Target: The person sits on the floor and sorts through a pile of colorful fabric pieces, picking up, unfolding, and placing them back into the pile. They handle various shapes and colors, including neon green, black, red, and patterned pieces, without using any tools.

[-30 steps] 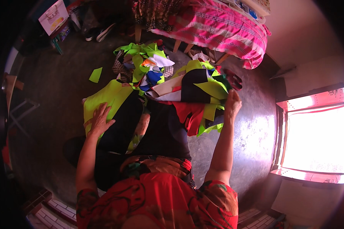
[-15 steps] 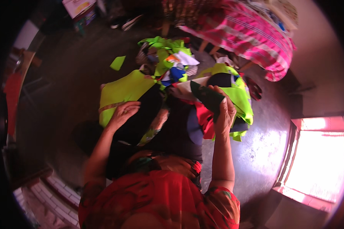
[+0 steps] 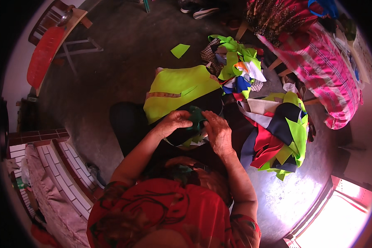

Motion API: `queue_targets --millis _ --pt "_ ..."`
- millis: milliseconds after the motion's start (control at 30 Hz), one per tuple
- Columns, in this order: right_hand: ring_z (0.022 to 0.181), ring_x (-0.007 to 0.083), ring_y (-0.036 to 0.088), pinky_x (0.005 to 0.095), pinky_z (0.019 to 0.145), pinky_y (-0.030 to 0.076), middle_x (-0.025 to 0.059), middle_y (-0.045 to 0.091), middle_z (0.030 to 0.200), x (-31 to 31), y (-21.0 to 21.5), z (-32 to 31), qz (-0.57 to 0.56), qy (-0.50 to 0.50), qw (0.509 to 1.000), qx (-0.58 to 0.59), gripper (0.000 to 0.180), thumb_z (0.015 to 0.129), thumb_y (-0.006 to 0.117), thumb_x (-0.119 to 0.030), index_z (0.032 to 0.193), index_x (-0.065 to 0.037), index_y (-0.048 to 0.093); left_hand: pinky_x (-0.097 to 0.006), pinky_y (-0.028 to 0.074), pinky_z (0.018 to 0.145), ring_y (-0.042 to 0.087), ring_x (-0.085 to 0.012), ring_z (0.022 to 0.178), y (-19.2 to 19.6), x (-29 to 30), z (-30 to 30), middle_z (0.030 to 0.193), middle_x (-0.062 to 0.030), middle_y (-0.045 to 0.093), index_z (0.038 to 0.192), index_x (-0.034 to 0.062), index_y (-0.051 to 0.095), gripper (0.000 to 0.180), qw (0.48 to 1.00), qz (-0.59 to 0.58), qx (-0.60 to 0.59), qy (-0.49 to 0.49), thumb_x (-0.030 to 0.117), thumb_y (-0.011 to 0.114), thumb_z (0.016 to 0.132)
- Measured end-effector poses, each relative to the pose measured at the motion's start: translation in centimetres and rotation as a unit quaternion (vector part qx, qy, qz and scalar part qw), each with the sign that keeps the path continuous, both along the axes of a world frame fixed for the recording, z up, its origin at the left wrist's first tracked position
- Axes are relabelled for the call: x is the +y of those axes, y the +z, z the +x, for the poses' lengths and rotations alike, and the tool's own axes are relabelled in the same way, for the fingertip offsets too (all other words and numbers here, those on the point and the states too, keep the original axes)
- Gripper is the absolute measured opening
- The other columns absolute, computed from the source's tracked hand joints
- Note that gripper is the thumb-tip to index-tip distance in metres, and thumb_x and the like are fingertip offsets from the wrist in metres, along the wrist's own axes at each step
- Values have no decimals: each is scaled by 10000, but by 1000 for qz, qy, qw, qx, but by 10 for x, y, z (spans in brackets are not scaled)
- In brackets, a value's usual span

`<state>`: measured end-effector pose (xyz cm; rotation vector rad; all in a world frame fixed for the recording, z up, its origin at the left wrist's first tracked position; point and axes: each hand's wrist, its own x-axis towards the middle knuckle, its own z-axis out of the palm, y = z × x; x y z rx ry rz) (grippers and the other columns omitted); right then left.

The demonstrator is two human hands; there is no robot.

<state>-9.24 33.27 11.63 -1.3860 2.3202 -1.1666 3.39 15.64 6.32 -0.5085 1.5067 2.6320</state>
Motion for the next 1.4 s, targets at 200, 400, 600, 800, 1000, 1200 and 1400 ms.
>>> queue_targets --millis 200,400,600,800,1000,1200,1400 --pt "971 315 628 390 842 490 125 663 1058 11 -6 -13 69 -12 998 -7 273 853 604 -115 1123 -87 633 -210 413 686 532 -53 754 -14 -9 -5 818 44 591 817 113 563 159 998 1 1 69 134 719 790" --pt "865 308 642 391 771 505 113 671 967 16 -28 -16 106 -24 993 37 267 836 625 -180 1085 -84 638 -381 530 768 654 -235 778 -16 -23 -32 834 -100 634 746 89 479 208 990 -2 31 134 78 686 765" --pt "852 310 653 386 793 499 124 684 930 15 -23 -12 98 -39 994 14 268 838 619 -183 1081 -76 655 -419 529 819 630 -238 891 50 -31 -89 955 -114 639 789 85 492 171 971 15 187 147 37 656 790" --pt "778 281 623 393 723 486 95 650 797 16 -29 -10 84 -18 994 70 231 808 648 -204 1020 -114 649 -409 547 776 626 -202 864 9 -31 -97 954 -94 624 843 79 487 187 967 -58 120 215 40 665 806" --pt "783 285 625 397 742 478 102 662 805 17 -33 -8 104 -9 992 68 230 795 663 -217 1006 -123 658 -313 555 603 579 -126 780 -75 -25 -70 872 -28 561 939 88 491 252 945 -155 -140 253 45 696 799" --pt "777 287 636 399 744 480 99 679 810 14 -31 -8 128 3 990 64 244 795 668 -221 1020 -126 660 -220 445 695 538 -86 776 -86 -24 -71 837 4 535 1121 106 503 387 927 -205 -83 303 38 705 798" --pt "739 276 639 378 732 480 86 680 801 14 -34 -9 124 -5 990 67 229 823 638 -208 1034 -124 671 -240 491 636 536 -85 735 -68 -17 -65 790 24 527 1169 124 531 400 944 -189 -86 257 -16 655 816"
